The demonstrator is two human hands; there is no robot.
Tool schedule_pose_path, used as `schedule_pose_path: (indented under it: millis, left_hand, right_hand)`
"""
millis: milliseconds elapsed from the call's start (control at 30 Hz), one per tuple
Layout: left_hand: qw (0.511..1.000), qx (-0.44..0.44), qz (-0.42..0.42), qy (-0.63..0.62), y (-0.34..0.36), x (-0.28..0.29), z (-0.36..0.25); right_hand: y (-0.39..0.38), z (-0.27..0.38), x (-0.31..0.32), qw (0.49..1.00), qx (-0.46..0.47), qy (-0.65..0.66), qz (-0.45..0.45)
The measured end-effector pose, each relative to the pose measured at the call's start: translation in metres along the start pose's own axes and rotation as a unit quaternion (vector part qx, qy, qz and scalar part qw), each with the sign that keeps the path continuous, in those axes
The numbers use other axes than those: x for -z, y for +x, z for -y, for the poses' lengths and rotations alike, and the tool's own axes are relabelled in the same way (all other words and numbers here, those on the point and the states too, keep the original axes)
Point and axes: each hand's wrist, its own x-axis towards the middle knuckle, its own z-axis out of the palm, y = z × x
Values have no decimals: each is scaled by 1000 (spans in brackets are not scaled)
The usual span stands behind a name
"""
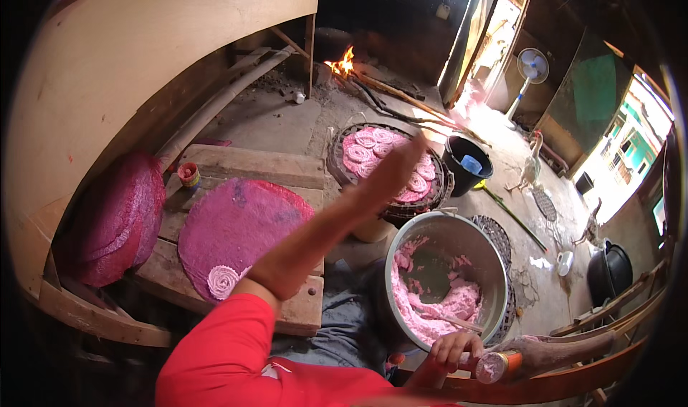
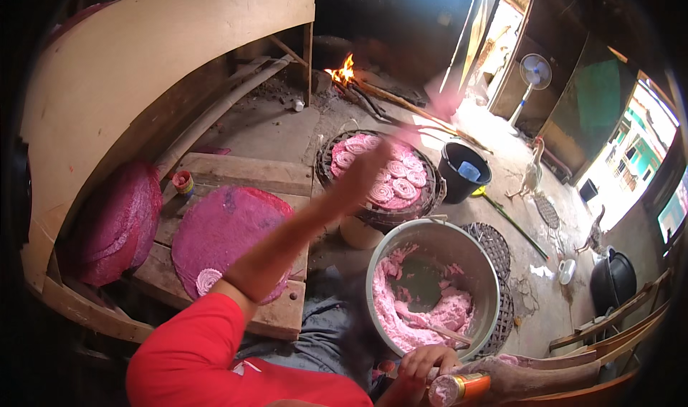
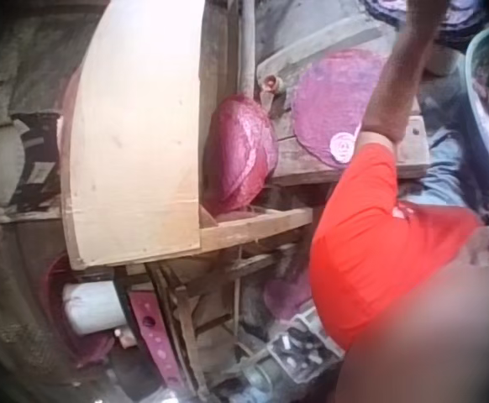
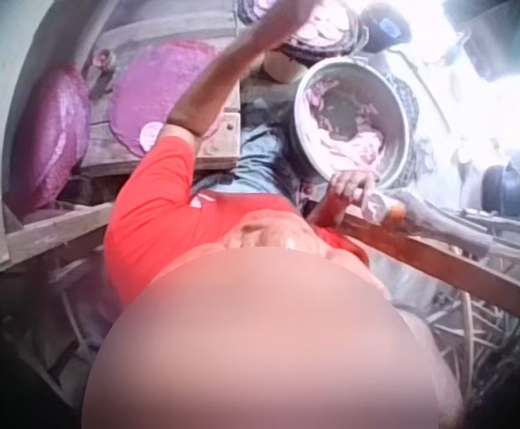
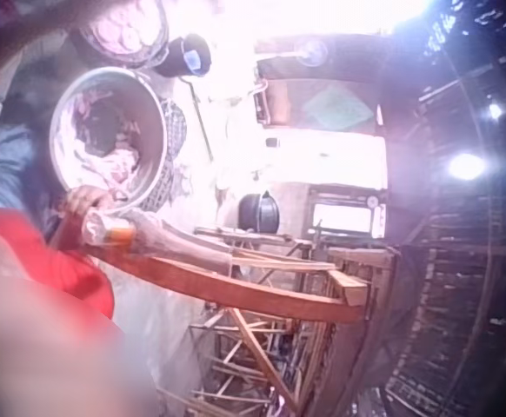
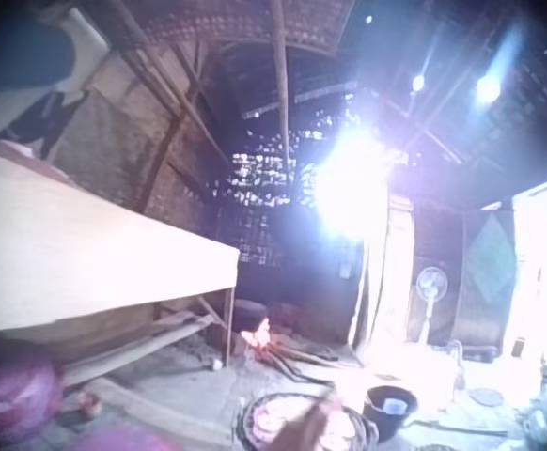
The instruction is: The person scoops pink paste from a metal bowl and uses a wooden roller tool to form spiral-shaped pink candies on a pink mat. They arrange the finished spirals on a woven tray and continue the process repeatedly.
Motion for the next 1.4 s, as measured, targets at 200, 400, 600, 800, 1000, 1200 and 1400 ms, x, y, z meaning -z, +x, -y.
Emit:
schedule_pose_path:
  millis: [200, 400, 600, 800, 1000, 1200, 1400]
  left_hand:
    - [819, 0, -568, 73, 23, 88, -4]
    - [964, -212, -54, 150, -1, -116, -61]
    - [791, -74, 604, 52, -107, -119, -17]
    - [905, 10, 404, -136, -102, -12, 11]
    - [811, 40, 260, -523, -99, 83, -17]
    - [785, 254, 45, -564, -114, 132, -9]
    - [729, 216, -38, -648, -112, 186, 31]
  right_hand:
    - [23, -8, 12, 1000, -13, -12, 26]
    - [46, -24, -6, 999, 18, -34, -18]
    - [35, -15, -19, 995, -19, -80, -61]
    - [37, -28, 4, 992, -52, -13, -116]
    - [48, -119, 13, 945, -150, 191, -222]
    - [69, -181, 18, 906, -267, 283, -168]
    - [131, -217, 43, 836, -441, 301, -123]
